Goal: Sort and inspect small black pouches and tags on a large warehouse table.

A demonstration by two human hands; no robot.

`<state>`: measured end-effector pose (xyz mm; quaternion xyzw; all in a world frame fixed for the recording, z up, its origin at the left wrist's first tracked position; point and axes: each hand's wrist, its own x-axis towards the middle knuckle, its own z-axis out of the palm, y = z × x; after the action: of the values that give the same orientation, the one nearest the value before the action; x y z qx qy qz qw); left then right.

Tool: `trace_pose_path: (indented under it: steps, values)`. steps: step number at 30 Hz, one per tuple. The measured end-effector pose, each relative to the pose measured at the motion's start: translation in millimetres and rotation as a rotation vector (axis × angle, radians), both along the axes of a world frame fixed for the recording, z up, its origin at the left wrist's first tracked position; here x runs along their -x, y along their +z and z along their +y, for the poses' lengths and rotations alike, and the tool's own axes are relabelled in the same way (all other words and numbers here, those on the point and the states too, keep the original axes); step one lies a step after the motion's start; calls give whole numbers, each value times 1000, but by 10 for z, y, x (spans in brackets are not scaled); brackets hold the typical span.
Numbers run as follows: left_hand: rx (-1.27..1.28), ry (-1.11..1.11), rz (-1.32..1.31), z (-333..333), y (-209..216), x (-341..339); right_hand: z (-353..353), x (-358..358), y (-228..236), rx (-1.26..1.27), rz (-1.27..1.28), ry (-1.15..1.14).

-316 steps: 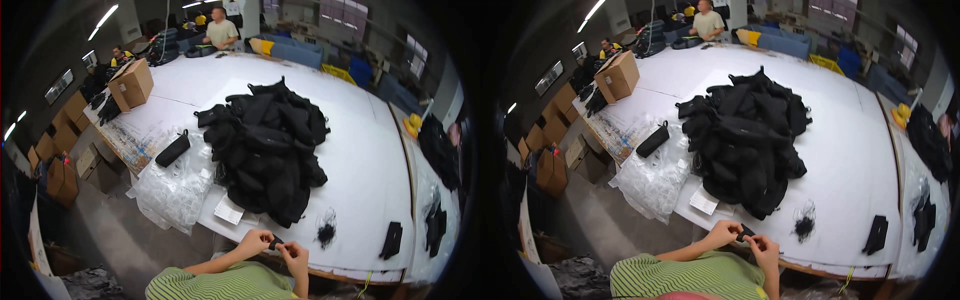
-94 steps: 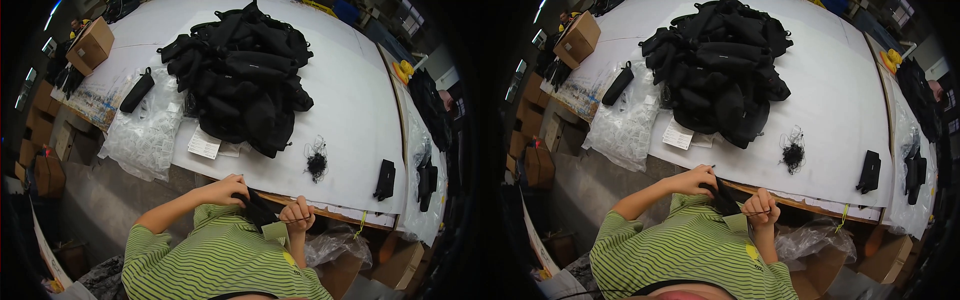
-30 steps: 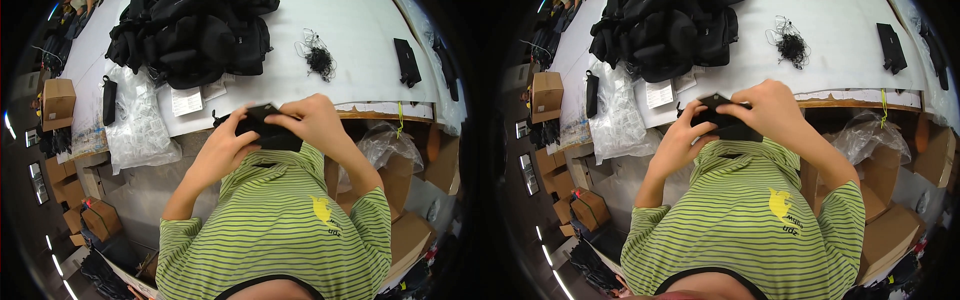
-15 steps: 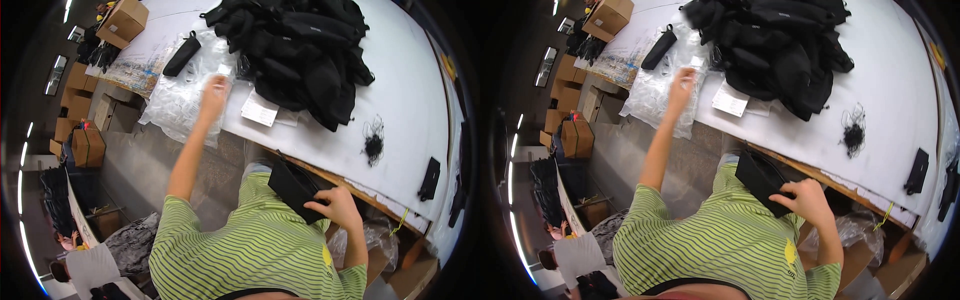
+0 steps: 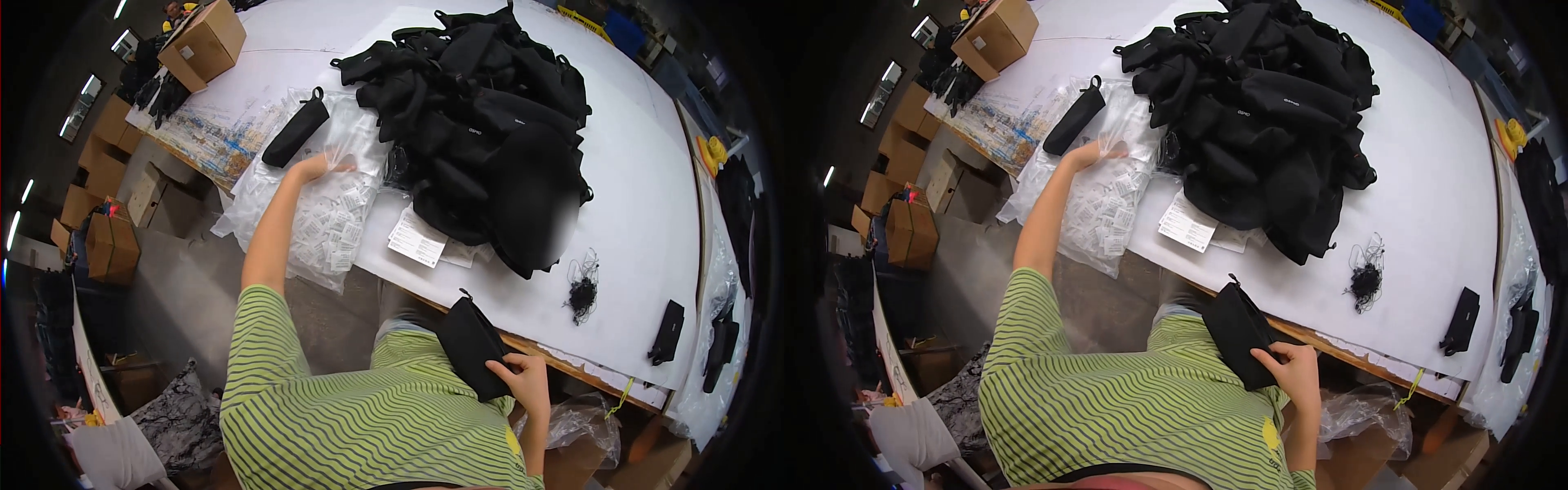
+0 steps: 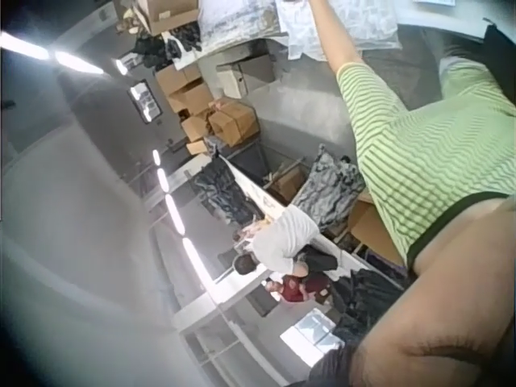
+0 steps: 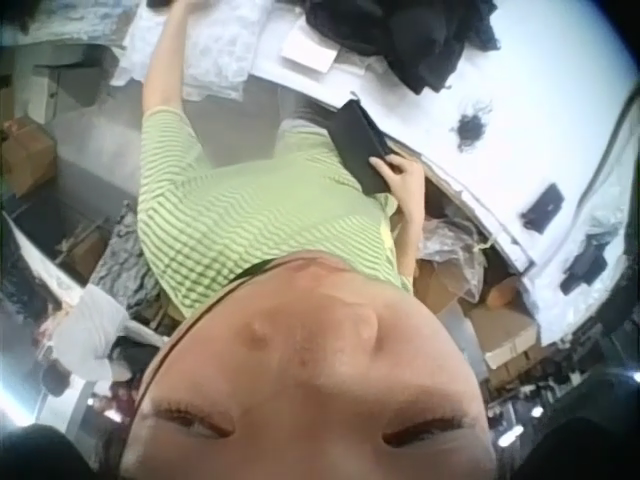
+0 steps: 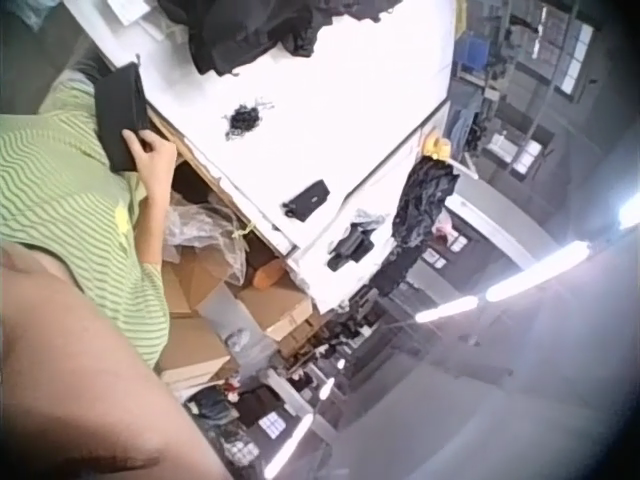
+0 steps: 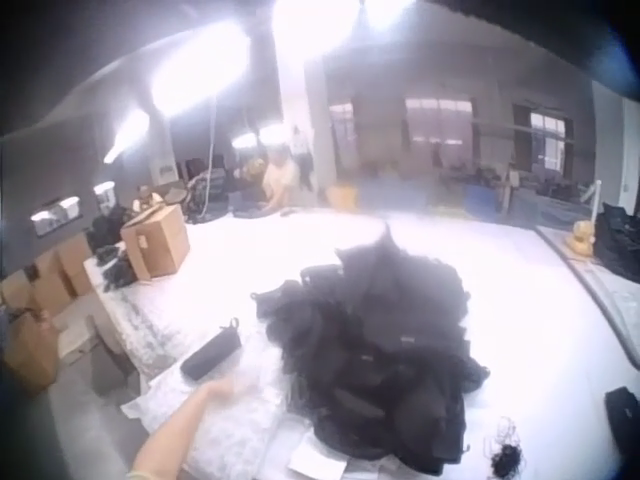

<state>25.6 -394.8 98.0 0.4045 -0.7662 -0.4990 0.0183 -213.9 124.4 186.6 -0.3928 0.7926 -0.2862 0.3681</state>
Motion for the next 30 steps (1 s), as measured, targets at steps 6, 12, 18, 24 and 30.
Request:
trace_pose_path:
  steps: [6,12,18,24,30]
  values:
    - [81,-190,-247,168,174,38,-38,27,-73,-22,-26,-10]
    - [21,-109,-77,238,8,-5,-75,-19,-95,-13,-12,-73]
    - [241,122,-13,70,-346,-232,-25,10,-120,20,-28,-70]
    - [742,571,-153,282,70,-206,-9,55,-179,3,-58,-106]
    - [985,948,111,406,253,-115,-36,59,-155,-17,-34,-79]
